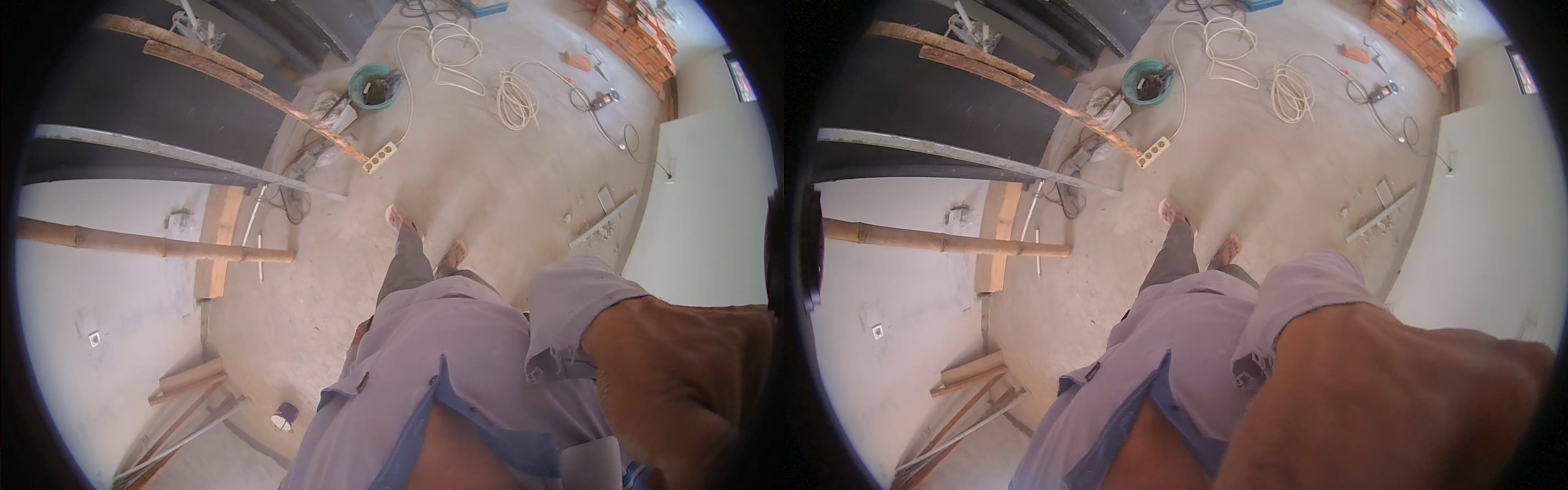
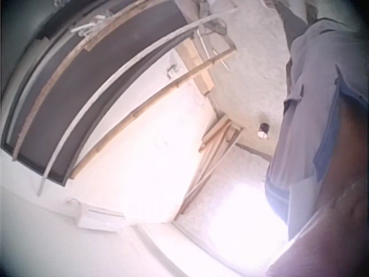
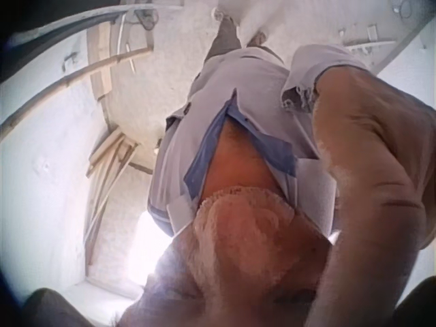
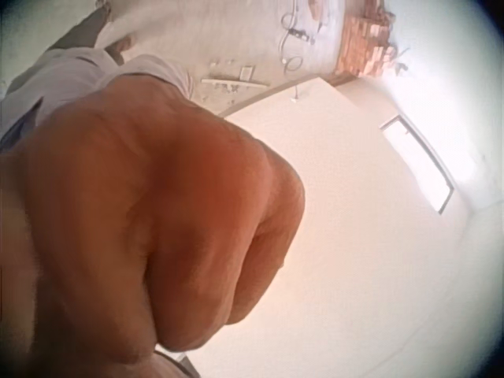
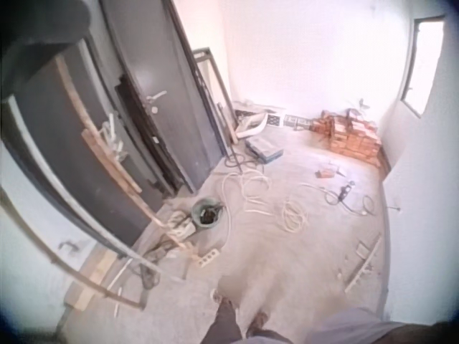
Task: The person kneels on the floor and uses a notched trowel to spread adhesive on the wall and the back of a tile. They then press the tile onto the wall and adjust its position. The person repeats this process with another tile, ensuring proper alignment and adhesion.
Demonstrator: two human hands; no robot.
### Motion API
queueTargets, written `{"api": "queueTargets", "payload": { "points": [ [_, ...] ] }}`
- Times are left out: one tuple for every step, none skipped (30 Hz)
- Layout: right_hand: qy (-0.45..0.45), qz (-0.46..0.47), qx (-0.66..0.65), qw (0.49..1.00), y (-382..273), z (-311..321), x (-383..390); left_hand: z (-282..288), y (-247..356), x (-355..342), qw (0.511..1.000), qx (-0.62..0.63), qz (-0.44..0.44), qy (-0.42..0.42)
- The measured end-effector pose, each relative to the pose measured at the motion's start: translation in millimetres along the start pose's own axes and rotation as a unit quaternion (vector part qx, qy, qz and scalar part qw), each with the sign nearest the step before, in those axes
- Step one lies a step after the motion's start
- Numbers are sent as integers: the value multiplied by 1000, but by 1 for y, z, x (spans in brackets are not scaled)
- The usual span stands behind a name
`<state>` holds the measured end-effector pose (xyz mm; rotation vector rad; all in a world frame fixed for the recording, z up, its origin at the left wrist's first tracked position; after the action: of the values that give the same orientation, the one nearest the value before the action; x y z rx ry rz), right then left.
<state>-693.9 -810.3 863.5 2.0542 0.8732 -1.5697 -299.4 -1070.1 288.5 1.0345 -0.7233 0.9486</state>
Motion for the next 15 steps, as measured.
{"api": "queueTargets", "payload": {
  "points": [
    [2,0,-13,1000,-1,13,-2,-1,1,-4,1000,4,3,0],
    [7,-1,-29,1000,-2,29,-3,-1,1,-8,1000,10,9,3],
    [15,-3,-44,999,-2,48,-3,-1,0,-14,1000,13,14,4],
    [32,-7,-57,998,-2,72,1,-1,-2,-19,1000,19,20,5],
    [39,-5,-77,996,-3,94,5,0,-4,-24,999,26,26,5],
    [98,-61,2,993,3,132,18,0,-7,-31,999,34,32,4],
    [143,-112,76,980,6,170,35,1,-10,-37,998,40,38,3],
    [193,-164,193,948,10,208,60,2,-13,-44,998,43,44,1],
    [222,-233,271,907,15,243,92,3,-15,-53,998,47,47,-2],
    [254,-297,324,861,17,279,129,6,-17,-63,997,48,52,-4],
    [325,-417,402,748,13,318,180,11,-18,-76,997,46,54,-7],
    [445,-491,401,632,7,345,242,17,-18,-90,998,43,54,-10],
    [449,-532,410,589,7,371,294,28,-16,-105,998,35,56,-15],
    [400,-624,479,470,0,384,348,44,-9,-124,999,5,41,-16],
    [331,-691,529,364,-9,393,399,63,5,-148,999,-41,16,-12]
  ]
}}
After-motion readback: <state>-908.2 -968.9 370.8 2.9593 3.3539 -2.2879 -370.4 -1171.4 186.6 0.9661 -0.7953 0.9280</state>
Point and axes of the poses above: each hand's wrist, its own x-axis away from the middle knuckle, its own z-axis out of the back of the hand, y = z × x, the point moved 6 cm from there along -x, towards the middle knuckle, and after that the axes turned 11 degrees about -x, right-handed, at the moved point
